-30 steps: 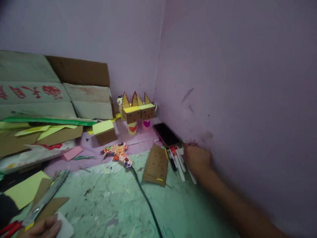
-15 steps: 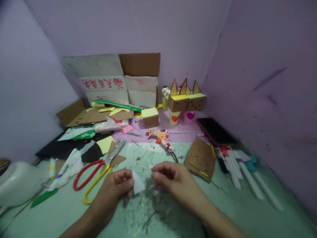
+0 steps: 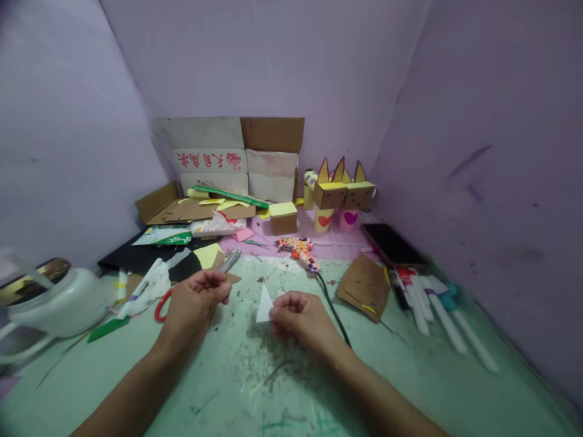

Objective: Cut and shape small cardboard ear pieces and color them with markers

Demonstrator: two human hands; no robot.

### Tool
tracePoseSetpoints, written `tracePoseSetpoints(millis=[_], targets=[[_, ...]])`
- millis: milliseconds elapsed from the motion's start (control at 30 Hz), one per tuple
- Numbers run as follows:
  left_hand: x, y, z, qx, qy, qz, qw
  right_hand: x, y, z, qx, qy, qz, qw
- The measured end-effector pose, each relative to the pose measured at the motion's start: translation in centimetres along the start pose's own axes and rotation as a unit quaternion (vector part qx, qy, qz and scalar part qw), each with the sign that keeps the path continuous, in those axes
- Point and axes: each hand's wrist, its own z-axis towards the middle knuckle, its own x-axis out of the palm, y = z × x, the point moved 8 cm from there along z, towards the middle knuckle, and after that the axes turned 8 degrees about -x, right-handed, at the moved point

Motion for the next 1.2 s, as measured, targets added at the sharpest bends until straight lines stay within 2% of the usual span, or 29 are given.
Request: tracePoseSetpoints(millis=[133, 233, 300, 467, 600, 800, 1067, 1167, 1200], targets=[[-3.7, -2.9, 1.5, 0.057, -0.067, -0.089, 0.992, -0.2, 0.1, 0.1, -0.021, 0.002, -0.028, 0.999], [-7.3, -5.3, 2.4, 0.117, -0.131, -0.147, 0.973, -0.2, -0.2, 0.4, -0.029, 0.005, -0.029, 0.999], [-9.2, -6.2, 2.9, 0.134, -0.163, -0.169, 0.963, -0.2, -0.2, 0.4, -0.034, 0.010, -0.037, 0.999], [-11.8, -7.3, 3.2, 0.154, -0.202, -0.200, 0.946, -0.8, -0.1, 0.5, -0.041, -0.013, -0.071, 0.997], [-12.8, -7.7, 3.0, 0.168, -0.225, -0.195, 0.940, -1.2, -0.6, 0.7, -0.027, -0.015, -0.087, 0.996], [-12.6, -8.3, 2.7, 0.202, -0.206, -0.164, 0.943, -1.7, -0.8, 0.7, -0.040, -0.032, -0.090, 0.995], [-14.5, -9.2, 2.4, 0.250, -0.248, -0.125, 0.928, -2.3, -0.8, 1.0, -0.036, -0.020, -0.130, 0.991], [-14.4, -8.8, 2.9, 0.233, -0.261, -0.075, 0.934, -2.4, -0.9, 1.1, -0.038, -0.031, -0.124, 0.991], [-14.2, -8.5, 3.1, 0.216, -0.271, -0.030, 0.938, -2.4, -0.9, 1.1, -0.035, -0.032, -0.123, 0.991]])
